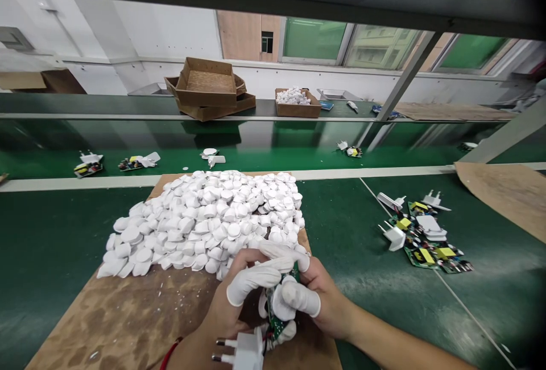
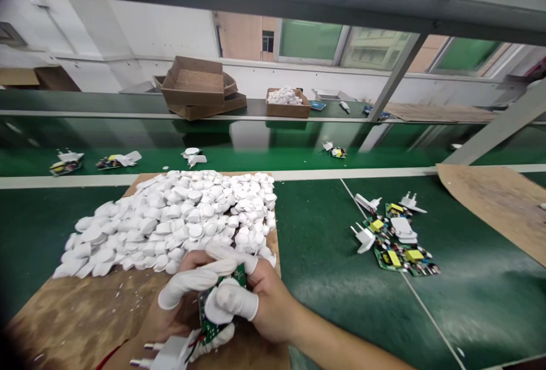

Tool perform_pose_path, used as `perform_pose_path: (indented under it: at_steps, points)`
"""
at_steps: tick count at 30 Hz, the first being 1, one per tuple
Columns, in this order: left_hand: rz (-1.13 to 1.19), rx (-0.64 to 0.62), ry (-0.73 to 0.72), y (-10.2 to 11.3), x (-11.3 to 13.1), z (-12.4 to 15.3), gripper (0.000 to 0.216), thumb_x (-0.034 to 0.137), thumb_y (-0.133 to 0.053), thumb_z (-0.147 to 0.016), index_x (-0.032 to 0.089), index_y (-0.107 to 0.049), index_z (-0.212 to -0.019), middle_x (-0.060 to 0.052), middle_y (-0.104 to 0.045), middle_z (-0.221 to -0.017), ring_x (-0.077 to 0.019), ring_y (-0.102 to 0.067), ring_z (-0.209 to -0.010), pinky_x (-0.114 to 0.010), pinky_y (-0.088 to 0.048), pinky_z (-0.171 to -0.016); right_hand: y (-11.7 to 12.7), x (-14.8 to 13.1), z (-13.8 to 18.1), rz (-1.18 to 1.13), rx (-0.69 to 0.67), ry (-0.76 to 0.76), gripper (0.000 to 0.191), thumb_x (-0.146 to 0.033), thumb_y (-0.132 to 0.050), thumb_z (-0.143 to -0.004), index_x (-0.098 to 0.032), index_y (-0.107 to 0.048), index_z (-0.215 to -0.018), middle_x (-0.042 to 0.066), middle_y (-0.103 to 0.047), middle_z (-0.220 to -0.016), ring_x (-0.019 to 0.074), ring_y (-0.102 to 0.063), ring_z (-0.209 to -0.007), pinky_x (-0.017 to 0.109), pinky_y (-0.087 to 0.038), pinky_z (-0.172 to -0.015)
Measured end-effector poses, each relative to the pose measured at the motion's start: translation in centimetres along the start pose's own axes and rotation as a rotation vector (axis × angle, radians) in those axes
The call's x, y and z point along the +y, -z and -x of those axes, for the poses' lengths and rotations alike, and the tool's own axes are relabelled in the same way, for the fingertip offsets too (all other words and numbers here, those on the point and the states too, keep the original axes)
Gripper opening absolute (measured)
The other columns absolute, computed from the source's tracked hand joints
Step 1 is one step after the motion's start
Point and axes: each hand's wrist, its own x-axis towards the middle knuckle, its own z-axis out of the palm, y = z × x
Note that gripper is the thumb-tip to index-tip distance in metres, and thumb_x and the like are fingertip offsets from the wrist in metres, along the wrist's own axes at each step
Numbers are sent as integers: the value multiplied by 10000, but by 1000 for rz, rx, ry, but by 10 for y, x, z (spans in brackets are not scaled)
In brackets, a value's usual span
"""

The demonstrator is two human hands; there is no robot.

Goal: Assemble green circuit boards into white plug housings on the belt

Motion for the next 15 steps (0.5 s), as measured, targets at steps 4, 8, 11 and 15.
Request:
perform_pose_path:
  at_steps: [4, 8, 11, 15]
  points:
    - [48, -15, 0, 4, 6, 0, 377, 535, -621, -810, 328, -635, -1124, -35, -578, -1081, -203, -592, -884, -299, -493, -778, 1, -2, -1, -28, -56, 5, 412, -521, -662, -788, -221, -707, -1066, 75, -694, -1010, 233, -635, -976, 338, -498, -901]
    - [113, -75, 119, 6, 5, 0, 477, 515, -691, -753, 310, -609, -1176, -58, -604, -1100, -243, -605, -930, -337, -499, -811, 4, 3, 2, -5, -38, -10, 453, -536, -625, -811, -203, -687, -1111, 87, -693, -976, 221, -636, -914, 323, -515, -828]
    - [121, -37, 109, 8, 0, -1, 345, 398, -730, -742, 305, -655, -1067, -43, -606, -1106, -258, -607, -1000, -343, -498, -885, 6, 7, 4, -17, -48, -4, 503, -561, -563, -845, -181, -654, -1161, 101, -688, -980, 216, -635, -891, 325, -518, -807]
    - [158, -22, 36, 9, 1, -4, 334, 295, -760, -729, 300, -654, -1046, -41, -600, -1159, -269, -582, -1077, -364, -477, -958, 7, 12, 5, 8, 0, -54, 509, -532, -575, -848, -174, -624, -1206, 91, -697, -938, 209, -638, -857, 330, -522, -796]
